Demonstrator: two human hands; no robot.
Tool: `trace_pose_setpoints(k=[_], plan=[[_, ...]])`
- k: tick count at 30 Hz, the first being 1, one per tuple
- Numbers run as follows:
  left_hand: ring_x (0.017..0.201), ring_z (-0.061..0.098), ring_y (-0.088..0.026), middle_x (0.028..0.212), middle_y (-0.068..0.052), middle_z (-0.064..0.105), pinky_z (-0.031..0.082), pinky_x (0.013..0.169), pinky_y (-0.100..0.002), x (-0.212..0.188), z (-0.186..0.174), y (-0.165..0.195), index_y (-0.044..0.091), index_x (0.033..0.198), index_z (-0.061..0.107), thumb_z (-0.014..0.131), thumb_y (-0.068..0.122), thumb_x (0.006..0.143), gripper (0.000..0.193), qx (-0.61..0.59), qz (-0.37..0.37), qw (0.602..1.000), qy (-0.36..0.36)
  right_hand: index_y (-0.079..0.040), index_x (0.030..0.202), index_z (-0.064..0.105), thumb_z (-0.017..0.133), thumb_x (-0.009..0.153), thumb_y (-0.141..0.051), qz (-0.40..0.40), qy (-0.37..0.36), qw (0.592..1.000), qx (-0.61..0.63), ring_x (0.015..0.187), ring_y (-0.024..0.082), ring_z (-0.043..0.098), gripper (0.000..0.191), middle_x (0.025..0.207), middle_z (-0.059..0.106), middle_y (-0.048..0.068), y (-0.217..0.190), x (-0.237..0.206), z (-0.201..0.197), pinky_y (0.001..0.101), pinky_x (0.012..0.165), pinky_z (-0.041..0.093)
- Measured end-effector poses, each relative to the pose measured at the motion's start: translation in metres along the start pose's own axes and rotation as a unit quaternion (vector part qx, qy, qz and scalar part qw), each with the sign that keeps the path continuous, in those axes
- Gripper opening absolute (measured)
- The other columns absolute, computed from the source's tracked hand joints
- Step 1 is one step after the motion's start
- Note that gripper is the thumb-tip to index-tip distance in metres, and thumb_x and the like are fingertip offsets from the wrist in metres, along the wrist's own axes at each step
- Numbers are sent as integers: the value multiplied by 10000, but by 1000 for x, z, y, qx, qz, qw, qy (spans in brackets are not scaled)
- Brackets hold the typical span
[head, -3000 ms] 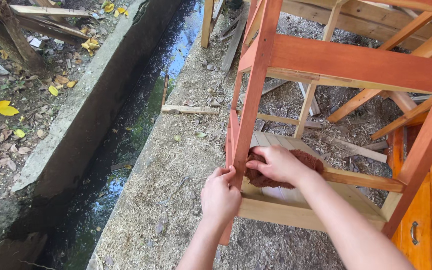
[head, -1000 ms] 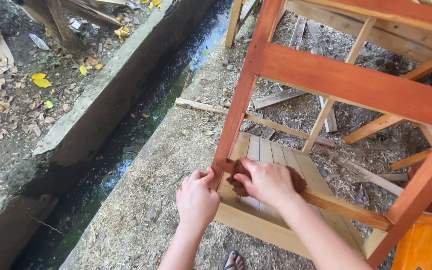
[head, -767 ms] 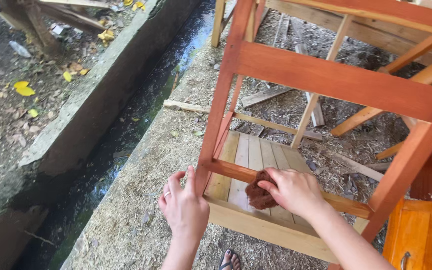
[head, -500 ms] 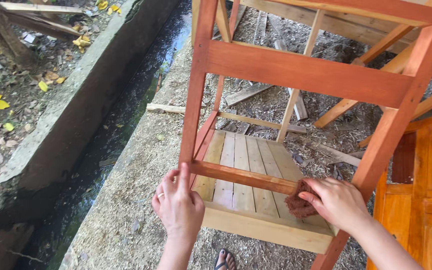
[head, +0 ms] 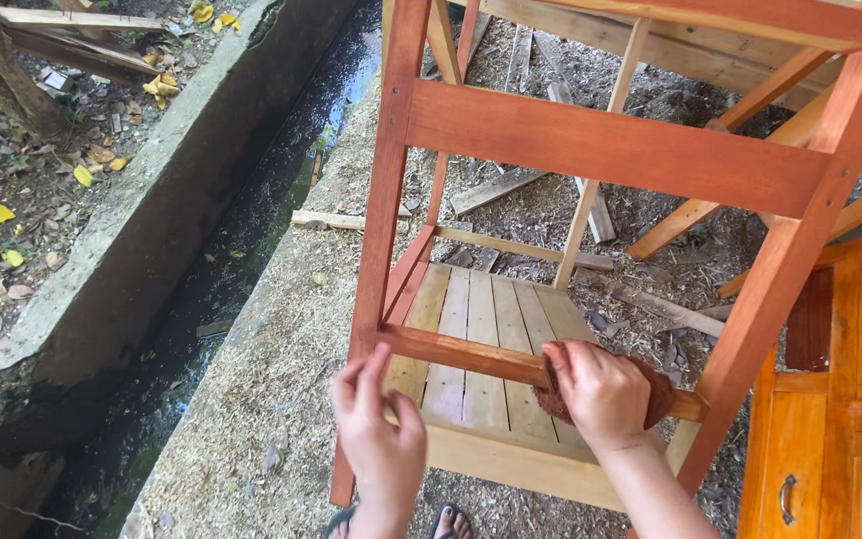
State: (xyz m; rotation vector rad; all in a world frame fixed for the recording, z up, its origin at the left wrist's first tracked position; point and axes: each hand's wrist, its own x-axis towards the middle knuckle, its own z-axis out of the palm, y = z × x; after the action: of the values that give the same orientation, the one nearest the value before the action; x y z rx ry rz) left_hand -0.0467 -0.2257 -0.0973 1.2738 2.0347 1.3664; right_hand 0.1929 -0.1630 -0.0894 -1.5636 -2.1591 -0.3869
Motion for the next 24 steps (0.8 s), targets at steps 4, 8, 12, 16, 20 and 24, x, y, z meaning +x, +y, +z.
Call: trace_pose_setpoints(k=[4,8,12,16,20,24], plan=[[1068,730,-179,1221,-91,647,637,798,-314,-29,19,32,89,1244,690,594,-15,864,405,-179,-100,958,-199,-31,969,704,608,1087,-284,231,93,944,215,678,165,698,295,781,700,92,-10,13,-11,291,633,524],[1289,534,-308,1401,-214,529,467,999,-366,-39,37,76,-31,1451,451,636,183,1011,522,-249,16,944,-217,-51,957,698,573,1123,-355,436,135,797,396,774,173,624,369,849,712,57,-36,37,-24,309,707,515],[1222,615,-142,1374,-16,635,501,968,-262,-6,43,97,283,1451,456,579,410,951,530,-403,-427,768,-257,-55,989,667,579,1032,-388,606,99,535,580,786,203,682,347,915,719,61,-55,63,-44,392,727,575],[948,679,-186,1081,-85,731,551,815,-335,28,41,97,36,1182,673,632,411,941,447,-483,-444,726,-205,-109,1085,631,626,981,-323,617,74,460,634,951,205,703,238,1047,710,36,-60,75,-59,417,854,595],[877,653,-155,988,-61,716,553,772,-338,31,45,99,61,1064,645,667,364,925,334,-422,-355,818,-161,-128,1199,639,593,938,-379,521,38,574,631,1088,183,663,365,1163,713,31,-74,51,-65,412,866,560],[970,605,-215,1079,-107,601,504,903,-347,19,51,103,14,988,696,612,322,1029,322,-281,-172,917,-224,-93,1372,546,593,963,-391,440,19,634,635,1164,174,649,508,1261,694,44,-92,26,-54,357,987,521]])
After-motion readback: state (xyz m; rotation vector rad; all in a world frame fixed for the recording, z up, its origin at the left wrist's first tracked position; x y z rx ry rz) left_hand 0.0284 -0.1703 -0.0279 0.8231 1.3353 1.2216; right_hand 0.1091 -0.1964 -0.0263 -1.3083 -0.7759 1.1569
